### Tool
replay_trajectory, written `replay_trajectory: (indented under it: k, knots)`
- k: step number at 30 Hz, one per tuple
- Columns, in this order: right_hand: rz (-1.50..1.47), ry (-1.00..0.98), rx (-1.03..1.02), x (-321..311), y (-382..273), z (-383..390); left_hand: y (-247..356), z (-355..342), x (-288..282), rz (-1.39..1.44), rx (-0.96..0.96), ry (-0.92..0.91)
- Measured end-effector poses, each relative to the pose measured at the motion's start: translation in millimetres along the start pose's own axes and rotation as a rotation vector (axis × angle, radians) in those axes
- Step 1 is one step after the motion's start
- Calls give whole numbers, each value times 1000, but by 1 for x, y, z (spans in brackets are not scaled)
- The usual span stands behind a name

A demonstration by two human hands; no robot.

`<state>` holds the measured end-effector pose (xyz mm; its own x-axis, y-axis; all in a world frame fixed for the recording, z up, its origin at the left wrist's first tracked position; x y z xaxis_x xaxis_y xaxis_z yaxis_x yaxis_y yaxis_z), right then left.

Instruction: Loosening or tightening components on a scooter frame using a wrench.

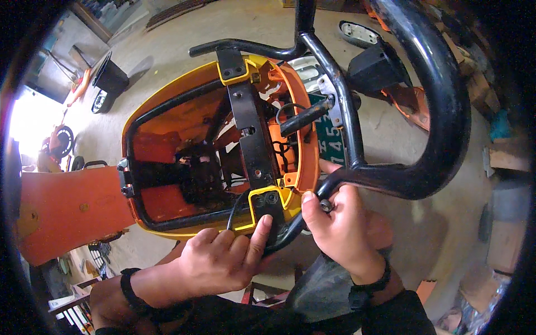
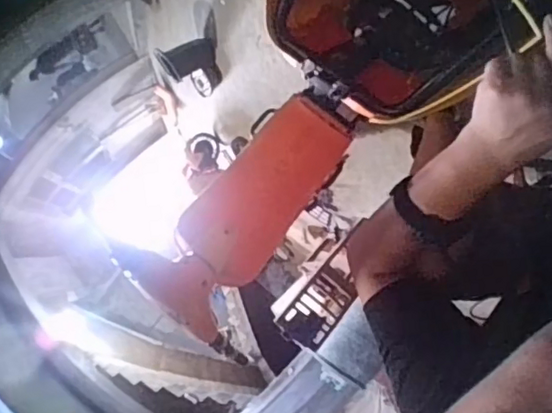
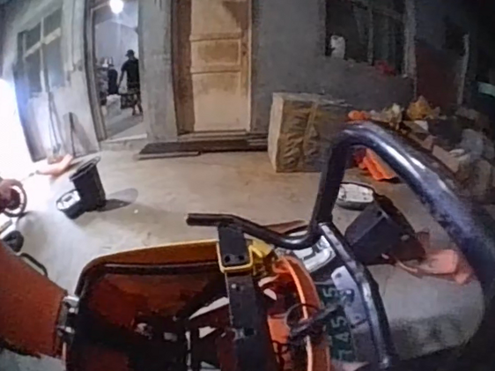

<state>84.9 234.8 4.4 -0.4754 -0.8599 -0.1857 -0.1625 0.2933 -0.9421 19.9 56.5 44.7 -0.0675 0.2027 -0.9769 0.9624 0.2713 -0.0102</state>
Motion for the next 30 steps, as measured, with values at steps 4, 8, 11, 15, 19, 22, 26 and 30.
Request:
replay_trajectory:
  k: [4,8,11,15,19,22,26,30]
  knots:
    - [-2,15,3,1,0,0,3,1,1,-58,-9,20]
    - [51,10,33,-2,2,2,6,1,3,-78,4,54]
    - [77,3,33,-1,-4,-1,8,2,5,-94,14,107]
    - [87,26,0,-2,-2,-1,10,1,8,-119,32,135]
    - [147,-13,44,-5,-4,0,12,2,10,-133,68,136]
    - [191,-38,59,-5,-6,1,12,2,9,-138,52,145]
    - [129,-10,34,-2,-5,0,12,2,11,-137,52,150]
    - [109,1,15,1,-7,-2,11,3,9,-166,52,153]
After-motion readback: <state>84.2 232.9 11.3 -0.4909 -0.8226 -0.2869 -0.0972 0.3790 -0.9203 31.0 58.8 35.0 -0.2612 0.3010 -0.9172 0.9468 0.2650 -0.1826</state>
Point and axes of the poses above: each hand's wrist, its own z-axis away from the middle knuckle, its own x-axis out of the palm, y = z × x, the point moved 5 cm from there along -z, towards the middle knuckle, and after that the axes turned 15 degrees about -x, right-handed, at the moved point
